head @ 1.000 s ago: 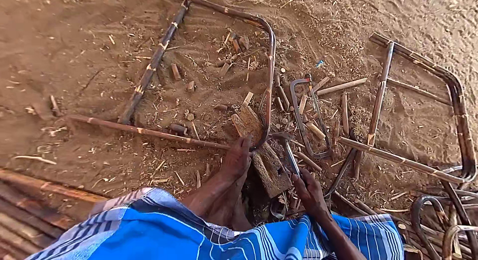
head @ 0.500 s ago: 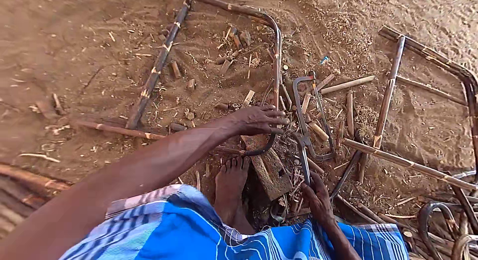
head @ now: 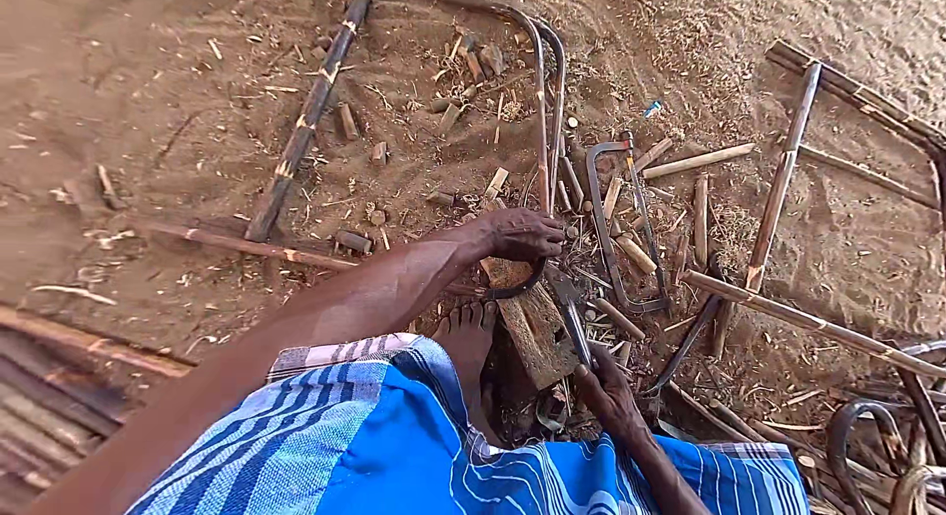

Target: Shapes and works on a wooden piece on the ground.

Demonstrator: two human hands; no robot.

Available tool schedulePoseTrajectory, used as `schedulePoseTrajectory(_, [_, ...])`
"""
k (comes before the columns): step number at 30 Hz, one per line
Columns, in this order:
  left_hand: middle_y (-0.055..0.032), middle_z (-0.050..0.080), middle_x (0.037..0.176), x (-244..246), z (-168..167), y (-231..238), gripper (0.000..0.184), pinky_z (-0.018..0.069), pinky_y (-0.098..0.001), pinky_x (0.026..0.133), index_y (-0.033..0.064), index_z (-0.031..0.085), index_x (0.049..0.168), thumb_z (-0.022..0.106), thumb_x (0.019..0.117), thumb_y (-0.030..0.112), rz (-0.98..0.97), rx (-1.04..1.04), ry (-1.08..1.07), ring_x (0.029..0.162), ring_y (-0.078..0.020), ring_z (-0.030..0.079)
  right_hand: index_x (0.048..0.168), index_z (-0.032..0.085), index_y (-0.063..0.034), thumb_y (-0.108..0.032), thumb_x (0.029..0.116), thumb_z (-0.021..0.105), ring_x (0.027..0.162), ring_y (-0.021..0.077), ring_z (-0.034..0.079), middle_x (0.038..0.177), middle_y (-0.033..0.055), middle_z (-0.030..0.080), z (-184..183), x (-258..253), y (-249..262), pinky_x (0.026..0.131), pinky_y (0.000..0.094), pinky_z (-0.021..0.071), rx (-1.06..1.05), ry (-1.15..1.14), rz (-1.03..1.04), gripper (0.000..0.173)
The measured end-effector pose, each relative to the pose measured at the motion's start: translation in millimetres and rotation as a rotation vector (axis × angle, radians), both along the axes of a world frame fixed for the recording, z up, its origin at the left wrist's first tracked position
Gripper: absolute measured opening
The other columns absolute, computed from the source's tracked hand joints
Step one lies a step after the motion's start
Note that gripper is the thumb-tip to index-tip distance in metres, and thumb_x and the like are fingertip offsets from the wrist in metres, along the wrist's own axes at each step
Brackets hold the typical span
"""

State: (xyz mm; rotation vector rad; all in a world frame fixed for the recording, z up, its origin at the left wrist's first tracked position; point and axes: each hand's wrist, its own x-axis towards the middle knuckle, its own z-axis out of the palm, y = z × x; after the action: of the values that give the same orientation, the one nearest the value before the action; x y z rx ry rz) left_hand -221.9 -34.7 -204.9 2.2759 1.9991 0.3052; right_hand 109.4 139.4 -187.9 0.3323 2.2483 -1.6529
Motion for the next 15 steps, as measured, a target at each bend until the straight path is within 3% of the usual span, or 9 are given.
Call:
schedulePoseTrajectory(2, [-0.0159, 0.07, 0.112, 2.3, -0.5, -1.8, 0.014, 0.0563, -0.049, 0.094, 0.0034, 0.072, 0.107, 0.068, 0.095, 0.01, 0.04, -0.009, -0.058, 0.113, -0.0354, 0.067, 0.113, 0.067, -0.0182, -0.066, 0.1012, 0.044, 0.047, 0.0144, 0.048, 0.06, -0.0006, 0.05, -1.6, -2.1, -4.3, 0.046, 0.0349, 0.0451, 0.058, -0.029, -0.031, 0.054])
schedulePoseTrajectory(4, [-0.0169, 0.069, 0.116, 6.2, 1.4, -0.5, 0.015, 0.0547, -0.0491, 0.098, 0.0018, 0.072, 0.11, 0.065, 0.0961, 0.004, 0.081, -0.043, -0.094, 0.116, -0.036, 0.065, 0.094, 0.065, -0.016, -0.069, 0.1012, 0.038, 0.047, 0.0144, 0.047, 0.057, -0.0013, 0.047, 0.7, -3.1, -3.9, 0.045, 0.0356, 0.0434, 0.136, -0.001, -0.029, 0.06])
schedulePoseTrajectory(6, [-0.0165, 0.07, 0.115, 9.0, -0.5, -1.6, 0.015, 0.0539, -0.0484, 0.1, 0.0016, 0.073, 0.108, 0.064, 0.0969, 0.003, 0.11, -0.058, -0.123, 0.116, -0.0353, 0.065, 0.083, 0.062, -0.0157, -0.07, 0.1011, 0.037, 0.046, 0.0124, 0.046, 0.056, -0.0027, 0.046, -3.7, 0.7, -6.3, 0.044, 0.0338, 0.0423, 0.17, 0.078, -0.02, 0.062])
schedulePoseTrajectory(9, [-0.0152, 0.07, 0.114, 9.6, 0.2, 0.4, 0.014, 0.054, -0.0471, 0.1, 0.0023, 0.074, 0.106, 0.064, 0.097, 0.004, 0.119, -0.052, -0.148, 0.115, -0.0338, 0.066, 0.08, 0.061, -0.0168, -0.072, 0.1002, 0.033, 0.046, 0.0116, 0.047, 0.055, -0.004, 0.046, 1.8, 0.2, -11.9, 0.045, 0.0343, 0.0427, 0.247, 0.073, -0.012, 0.065])
schedulePoseTrajectory(13, [-0.0146, 0.07, 0.116, 10.3, -2.4, -2.0, 0.017, 0.0538, -0.0464, 0.101, 0.0029, 0.074, 0.108, 0.062, 0.0961, 0.0, 0.128, -0.037, -0.162, 0.116, -0.0334, 0.066, 0.079, 0.058, -0.0154, -0.07, 0.102, 0.031, 0.045, 0.0074, 0.046, 0.055, -0.0052, 0.045, 9.0, 4.6, -18.6, 0.042, 0.0291, 0.0419, 0.223, 0.233, -0.01, 0.065])
schedulePoseTrajectory(15, [-0.0138, 0.07, 0.117, 9.6, -3.9, -1.0, 0.017, 0.0541, -0.0465, 0.101, 0.0047, 0.075, 0.109, 0.067, 0.0935, 0.002, 0.131, -0.036, -0.176, 0.117, -0.0328, 0.066, 0.079, 0.062, -0.0145, -0.069, 0.1019, 0.03, 0.05, 0.0119, 0.052, 0.057, -0.0029, 0.05, 8.6, -2.6, -19.2, 0.048, 0.0354, 0.0465, 0.361, 0.032, 0.046, 0.067])
